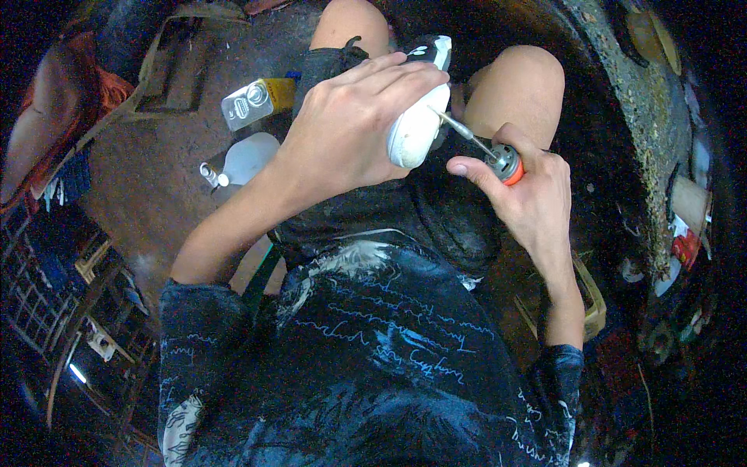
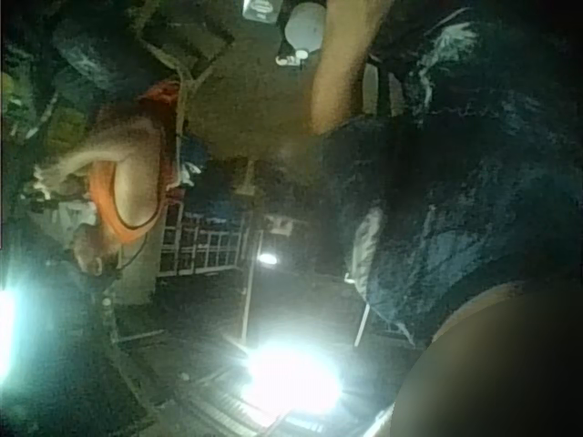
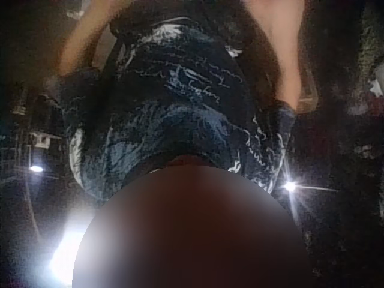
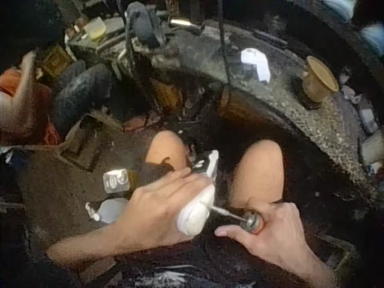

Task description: The person uses a handheld rotary tool to grind and smooth the surface of a maroon slip-on shoe, then switches to a black and white athletic shoe and continues grinding the sole. The person holds each shoe with one hand while operating the tool with the other.

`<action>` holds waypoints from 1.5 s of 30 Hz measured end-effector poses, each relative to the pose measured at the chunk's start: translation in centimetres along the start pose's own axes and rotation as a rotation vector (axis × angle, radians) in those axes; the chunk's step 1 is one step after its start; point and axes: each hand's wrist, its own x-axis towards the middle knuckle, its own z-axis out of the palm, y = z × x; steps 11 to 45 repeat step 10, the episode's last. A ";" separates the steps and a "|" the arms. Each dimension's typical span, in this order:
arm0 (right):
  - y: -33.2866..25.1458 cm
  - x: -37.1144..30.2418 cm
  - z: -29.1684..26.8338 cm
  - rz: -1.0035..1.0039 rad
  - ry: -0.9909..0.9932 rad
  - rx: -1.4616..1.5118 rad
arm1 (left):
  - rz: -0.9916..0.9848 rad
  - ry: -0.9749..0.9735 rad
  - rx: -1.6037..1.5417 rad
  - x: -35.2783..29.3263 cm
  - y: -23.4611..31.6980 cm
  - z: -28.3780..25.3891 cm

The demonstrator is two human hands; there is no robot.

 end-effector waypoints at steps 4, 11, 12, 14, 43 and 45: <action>-0.1 -0.1 0.2 -0.039 -0.009 -0.053 | -0.002 -0.014 -0.006 0.0 0.1 0.2; -0.2 -0.4 0.3 -0.090 -0.027 -0.083 | 0.009 -0.015 0.025 0.1 -0.1 0.2; -0.2 -0.4 0.3 -0.090 -0.027 -0.083 | 0.009 -0.015 0.025 0.1 -0.1 0.2; -0.2 -0.4 0.3 -0.090 -0.027 -0.083 | 0.009 -0.015 0.025 0.1 -0.1 0.2; -0.2 -0.4 0.3 -0.090 -0.027 -0.083 | 0.009 -0.015 0.025 0.1 -0.1 0.2; -0.2 -0.4 0.3 -0.090 -0.027 -0.083 | 0.009 -0.015 0.025 0.1 -0.1 0.2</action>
